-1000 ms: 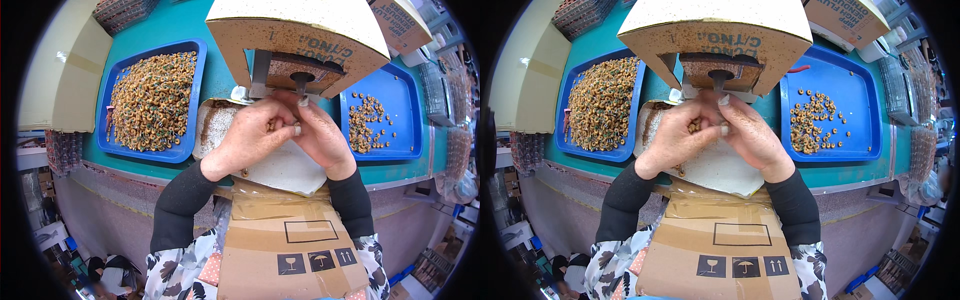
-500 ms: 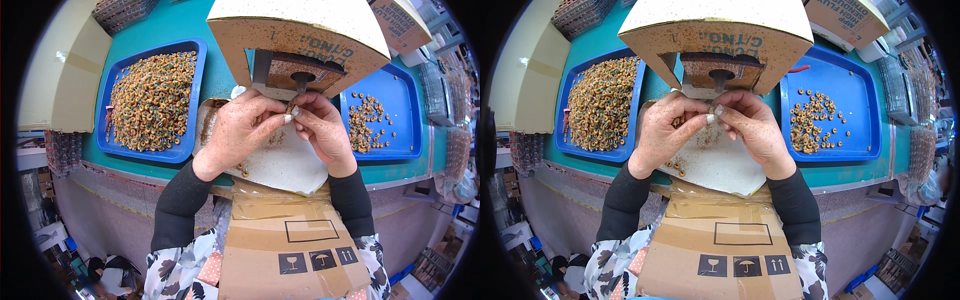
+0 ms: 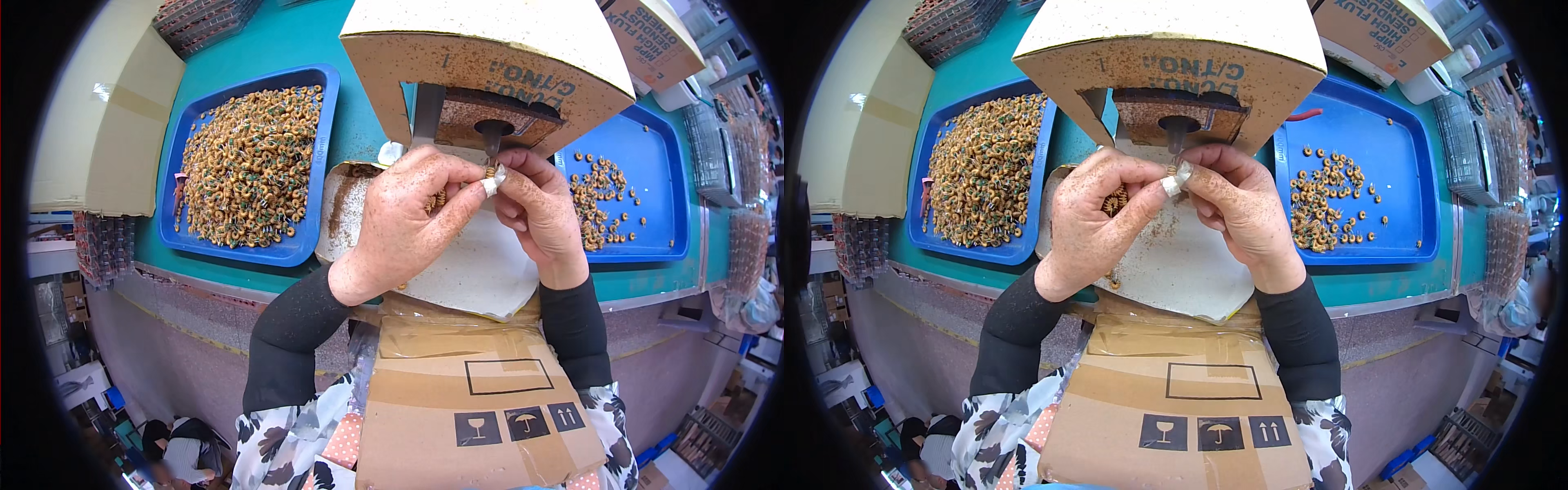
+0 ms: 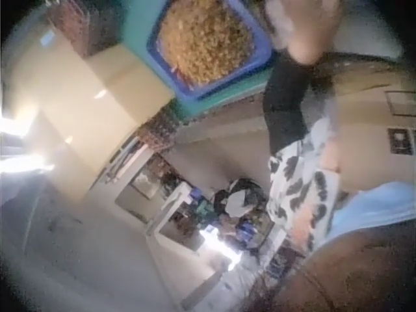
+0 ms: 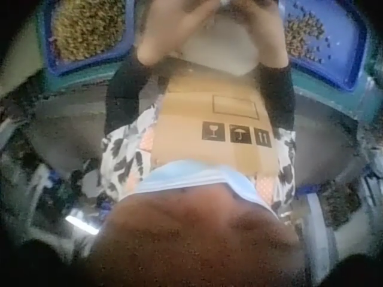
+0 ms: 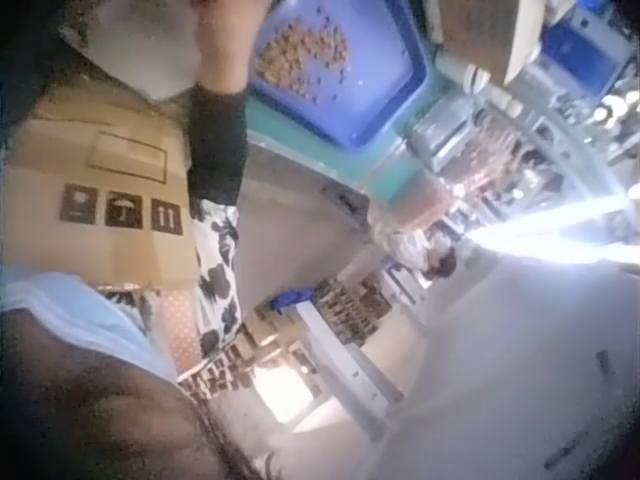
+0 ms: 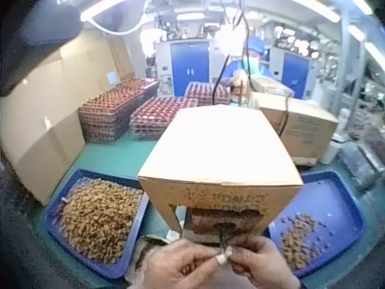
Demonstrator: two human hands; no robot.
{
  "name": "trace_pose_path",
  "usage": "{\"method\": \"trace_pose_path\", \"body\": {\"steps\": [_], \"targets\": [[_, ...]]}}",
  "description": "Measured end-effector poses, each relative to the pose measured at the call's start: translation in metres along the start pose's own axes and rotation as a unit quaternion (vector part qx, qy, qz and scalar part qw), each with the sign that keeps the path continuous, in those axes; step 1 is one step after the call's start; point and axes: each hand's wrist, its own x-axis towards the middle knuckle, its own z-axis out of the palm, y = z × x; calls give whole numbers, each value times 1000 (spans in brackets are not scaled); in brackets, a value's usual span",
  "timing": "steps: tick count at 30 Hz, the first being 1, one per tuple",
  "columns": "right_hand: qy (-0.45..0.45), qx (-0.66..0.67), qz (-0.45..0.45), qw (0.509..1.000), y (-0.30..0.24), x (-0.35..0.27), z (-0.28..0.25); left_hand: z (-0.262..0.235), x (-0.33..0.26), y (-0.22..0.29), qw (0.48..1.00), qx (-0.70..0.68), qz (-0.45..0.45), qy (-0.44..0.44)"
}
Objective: The recorder is sorting small metal electronic components through a wooden fixture on a blue tray at a manufacturing station.
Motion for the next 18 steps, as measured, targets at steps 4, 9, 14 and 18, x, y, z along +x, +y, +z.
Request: {"method": "trace_pose_path", "body": {"steps": [4,9,14,18], "targets": [[-7,26,5,1000,1,1,-2,1,1,0,1000,-7,6,8],[-4,22,-1,1000,3,2,-4,-1,4,-1,1000,4,18,-6],[12,37,-21,999,7,2,1,-3,9,0,1000,-2,-11,-23],[20,40,-31,998,7,2,4,-7,12,0,999,17,7,-32]]}}
